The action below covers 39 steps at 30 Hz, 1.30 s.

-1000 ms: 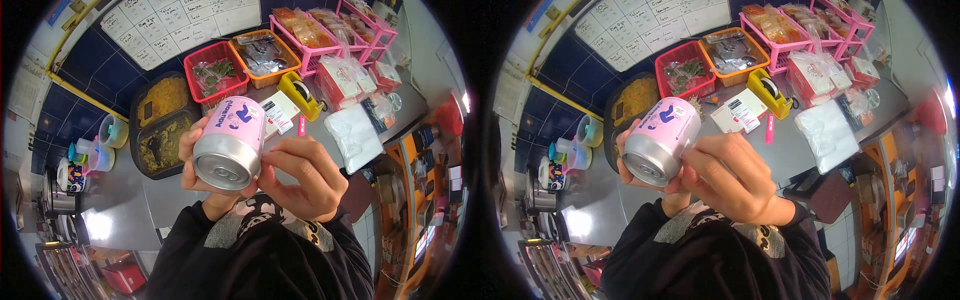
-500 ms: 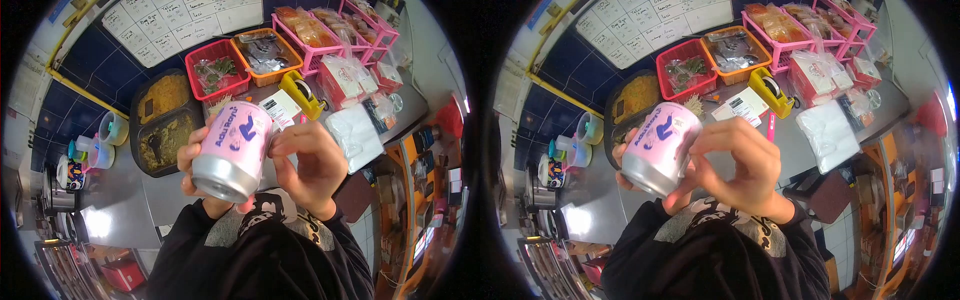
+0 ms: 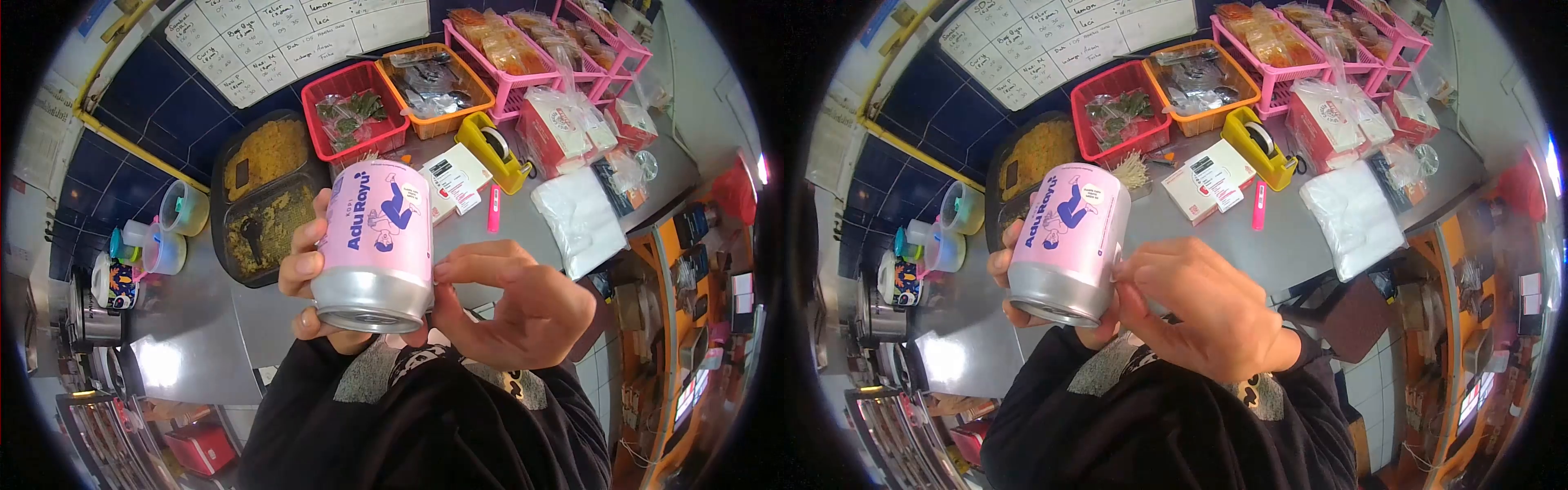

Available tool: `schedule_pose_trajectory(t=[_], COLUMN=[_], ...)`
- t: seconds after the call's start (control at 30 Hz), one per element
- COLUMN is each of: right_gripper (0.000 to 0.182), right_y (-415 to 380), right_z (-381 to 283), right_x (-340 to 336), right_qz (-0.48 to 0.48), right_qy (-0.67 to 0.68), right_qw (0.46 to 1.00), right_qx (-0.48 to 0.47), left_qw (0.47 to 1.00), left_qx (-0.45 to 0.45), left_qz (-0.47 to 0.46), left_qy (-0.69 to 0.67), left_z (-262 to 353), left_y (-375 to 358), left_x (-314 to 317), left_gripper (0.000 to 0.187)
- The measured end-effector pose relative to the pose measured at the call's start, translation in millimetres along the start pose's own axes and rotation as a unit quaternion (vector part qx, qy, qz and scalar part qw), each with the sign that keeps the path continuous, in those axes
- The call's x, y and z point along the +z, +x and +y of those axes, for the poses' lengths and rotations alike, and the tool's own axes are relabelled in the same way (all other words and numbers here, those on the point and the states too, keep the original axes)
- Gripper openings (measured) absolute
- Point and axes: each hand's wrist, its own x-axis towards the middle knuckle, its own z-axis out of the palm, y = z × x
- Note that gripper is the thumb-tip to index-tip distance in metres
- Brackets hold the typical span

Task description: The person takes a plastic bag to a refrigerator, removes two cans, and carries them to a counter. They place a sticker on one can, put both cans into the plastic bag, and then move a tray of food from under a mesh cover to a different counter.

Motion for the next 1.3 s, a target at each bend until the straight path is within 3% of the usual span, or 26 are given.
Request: schedule_pose_trajectory(t=[0.17, 0.27, 0.37, 0.6, 0.73, 0.83, 0.9, 1.0, 1.1, 1.2, 1.3], right_gripper=[0.035, 0.045, 0.051, 0.048, 0.041, 0.036, 0.03, 0.027, 0.029, 0.027, 0.023], right_y=[-6.5, -6.5, -11.2, -8.1, -6.3, -2.3, 4.3, 16.3, 27.1, 31.4, 32.8], right_z=[8.9, 3.6, 3.0, 1.8, 1.7, 7.9, 16.6, 21.4, 27.5, 25.5, 22.3], right_x=[8.5, 1.6, 4.4, 5.4, 7.6, 6.1, -4.2, -9.4, -10.2, -13.3, -12.5], right_qz=[0.057, -0.002, 0.012, 0.029, 0.035, 0.013, -0.031, -0.07, -0.107, -0.147, -0.174], right_qy=[0.086, 0.091, 0.122, 0.173, 0.201, 0.151, 0.0, -0.133, -0.145, -0.143, -0.155], right_qw=[0.995, 0.995, 0.989, 0.966, 0.957, 0.976, 0.999, 0.987, 0.979, 0.976, 0.972], right_qx=[-0.008, 0.039, 0.081, 0.192, 0.208, 0.159, 0.042, -0.049, -0.092, -0.074, -0.036], left_qw=[0.992, 0.997, 0.998, 0.99, 0.999, 0.986, 0.95, 0.879, 0.836, 0.839, 0.84], left_qx=[0.092, 0.072, 0.025, 0.135, 0.045, -0.145, -0.283, -0.439, -0.519, -0.52, -0.511], left_qz=[-0.003, -0.017, -0.039, -0.028, 0.007, 0.075, 0.128, 0.071, 0.032, -0.011, -0.021], left_qy=[0.091, 0.006, -0.048, 0.021, 0.002, -0.011, -0.022, -0.172, -0.178, -0.159, -0.178], left_z=[-6.9, -8.7, -7.6, -17.4, -16.1, -5.9, 2.7, 11.0, 18.0, 15.9, 12.2], left_y=[1.1, -1.6, -6.5, 4.6, 5.8, 6.5, 13.2, 16.7, 22.7, 25.7, 22.3], left_x=[-7.6, -11.0, -20.2, -10.6, -1.2, 8.1, 21.3, 14.5, 16.2, 11.7, 6.8], left_gripper=[0.075, 0.065, 0.058, 0.045, 0.07, 0.09, 0.097, 0.09, 0.089, 0.085, 0.068])
